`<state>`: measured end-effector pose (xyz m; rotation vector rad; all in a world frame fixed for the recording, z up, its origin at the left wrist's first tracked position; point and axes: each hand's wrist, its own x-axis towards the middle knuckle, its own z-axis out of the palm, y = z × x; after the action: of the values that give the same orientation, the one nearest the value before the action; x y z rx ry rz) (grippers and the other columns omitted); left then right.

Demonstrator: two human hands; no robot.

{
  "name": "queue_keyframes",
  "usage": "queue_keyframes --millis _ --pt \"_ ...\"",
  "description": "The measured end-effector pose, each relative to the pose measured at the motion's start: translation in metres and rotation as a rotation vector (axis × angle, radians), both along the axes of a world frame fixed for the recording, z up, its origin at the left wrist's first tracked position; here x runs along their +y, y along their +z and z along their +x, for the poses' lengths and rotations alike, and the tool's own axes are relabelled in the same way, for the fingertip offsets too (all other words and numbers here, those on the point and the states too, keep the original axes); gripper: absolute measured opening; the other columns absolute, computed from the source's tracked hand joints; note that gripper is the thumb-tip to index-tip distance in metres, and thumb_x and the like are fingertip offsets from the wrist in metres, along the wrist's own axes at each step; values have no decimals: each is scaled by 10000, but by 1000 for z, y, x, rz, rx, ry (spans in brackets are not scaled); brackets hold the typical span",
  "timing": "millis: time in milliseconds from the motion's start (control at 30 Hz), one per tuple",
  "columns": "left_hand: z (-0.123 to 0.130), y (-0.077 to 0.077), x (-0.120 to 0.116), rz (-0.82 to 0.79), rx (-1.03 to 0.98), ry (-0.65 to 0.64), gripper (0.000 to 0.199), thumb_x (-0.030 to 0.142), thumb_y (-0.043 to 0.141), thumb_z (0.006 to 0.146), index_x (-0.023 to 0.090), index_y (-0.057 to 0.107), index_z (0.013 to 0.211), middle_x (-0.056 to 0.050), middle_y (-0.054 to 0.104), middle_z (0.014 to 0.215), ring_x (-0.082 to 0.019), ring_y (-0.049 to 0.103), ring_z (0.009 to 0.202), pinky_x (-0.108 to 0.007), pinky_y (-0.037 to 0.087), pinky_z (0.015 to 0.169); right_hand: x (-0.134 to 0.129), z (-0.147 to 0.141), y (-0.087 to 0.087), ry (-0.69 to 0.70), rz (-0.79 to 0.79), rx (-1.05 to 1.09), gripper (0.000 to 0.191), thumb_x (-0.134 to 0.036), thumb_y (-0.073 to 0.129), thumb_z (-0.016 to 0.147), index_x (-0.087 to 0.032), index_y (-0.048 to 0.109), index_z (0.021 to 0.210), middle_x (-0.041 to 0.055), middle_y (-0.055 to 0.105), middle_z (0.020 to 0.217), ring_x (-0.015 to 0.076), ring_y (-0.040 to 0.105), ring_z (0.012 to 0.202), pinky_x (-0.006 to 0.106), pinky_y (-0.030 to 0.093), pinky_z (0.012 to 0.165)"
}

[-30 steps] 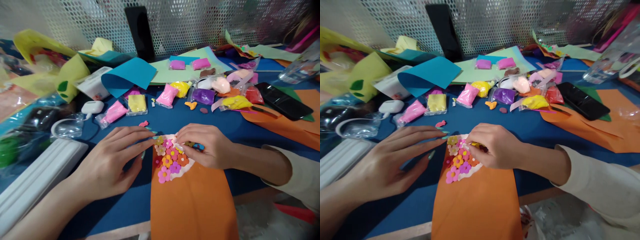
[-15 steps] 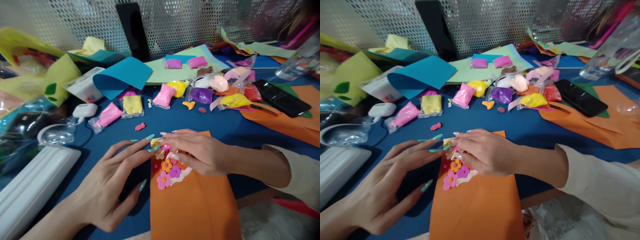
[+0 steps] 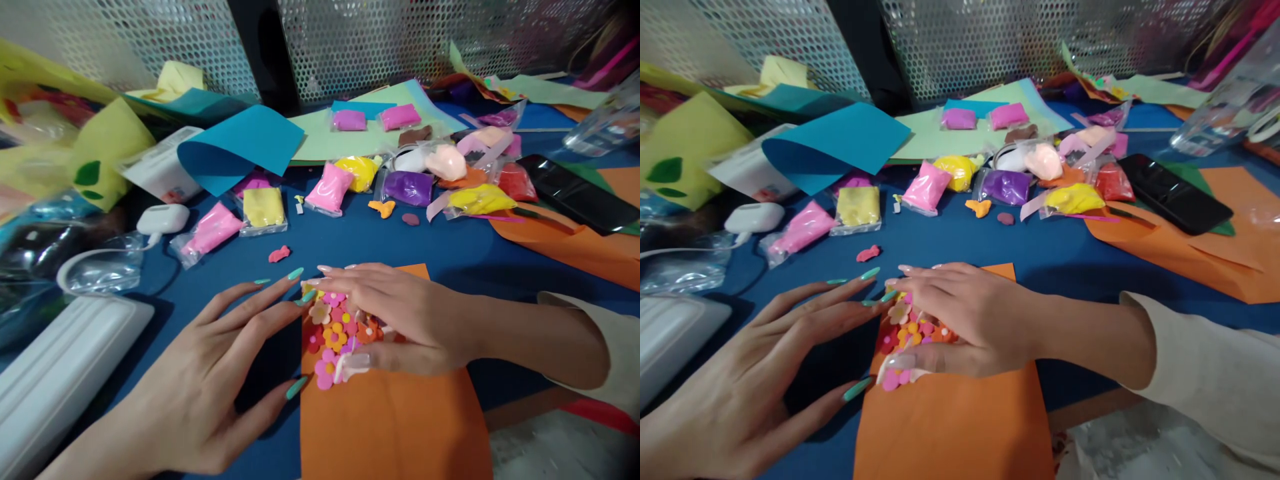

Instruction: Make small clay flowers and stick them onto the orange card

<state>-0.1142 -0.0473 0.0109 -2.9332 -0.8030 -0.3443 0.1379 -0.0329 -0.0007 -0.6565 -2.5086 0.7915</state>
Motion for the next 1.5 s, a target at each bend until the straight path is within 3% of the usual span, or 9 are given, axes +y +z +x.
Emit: queue_keyframes --millis 100,233,433,633,767,900,1033,1300,1500 --pt "2 1 -3 87 25 -27 417 332 490 803 72 507 1128 -146 632 1106 -269 505 1161 -372 382 952 -1 -1 -4 17 36 -60 586 -423 510 882 -17 397 1289 196 387 1406 207 239 1377 382 185 1133" --pt "5 2 -6 150 18 -63 390 312 480 805 55 522 1096 -160 649 1066 -270 492 1162 -373 375 918 -2 -1 -6 -2 44 -95 522 -444 496 883 -55 458 1228 180 377 1417 216 241 1376 406 197 1132" --pt "-1 2 -14 78 3 24 465 363 426 816 78 501 1175 -114 624 1148 -237 539 1080 -316 428 870 -1 -1 -5 1 70 -112 560 -458 511 872 -41 453 1242 176 375 1417 215 259 1369 393 213 1133" --pt "-18 -4 -19 -35 -78 119 534 354 463 771 116 455 1249 -94 545 1275 -249 508 1178 -301 468 926 -1 0 -9 -12 84 -131 660 -506 519 850 -32 414 1298 172 349 1433 220 209 1386 400 189 1141" --pt "-7 -3 -19 15 -67 116 468 390 482 780 124 497 1164 -131 585 1209 -283 533 1143 -346 503 863 -2 1 -12 -12 101 -129 705 -509 510 855 -22 358 1343 162 330 1445 216 201 1388 378 170 1147" --pt "6 -2 -19 76 -41 70 411 400 466 826 95 510 1099 -174 582 1211 -278 522 1168 -363 482 915 -2 0 -10 -16 75 -139 725 -497 527 850 -23 332 1362 164 333 1444 219 198 1388 379 163 1149" --pt "8 -2 -19 108 -19 85 434 475 429 846 126 513 1090 -154 593 1211 -291 573 1107 -378 511 865 0 0 -7 1 50 -159 701 -479 525 856 -23 341 1355 177 338 1438 226 201 1387 407 179 1143" --pt "5 -6 -30 18 25 149 646 618 473 778 114 482 1182 -147 604 1204 -295 629 1004 -362 556 707 1 0 -6 13 60 -162 657 -468 520 862 -8 391 1314 184 349 1431 240 207 1384 411 187 1139" --pt "14 -3 -32 -33 -11 168 588 577 546 727 125 496 1100 -148 639 1131 -291 625 1009 -381 559 803 1 0 -7 18 73 -144 637 -452 496 880 1 388 1314 194 344 1430 251 218 1380 424 203 1131"
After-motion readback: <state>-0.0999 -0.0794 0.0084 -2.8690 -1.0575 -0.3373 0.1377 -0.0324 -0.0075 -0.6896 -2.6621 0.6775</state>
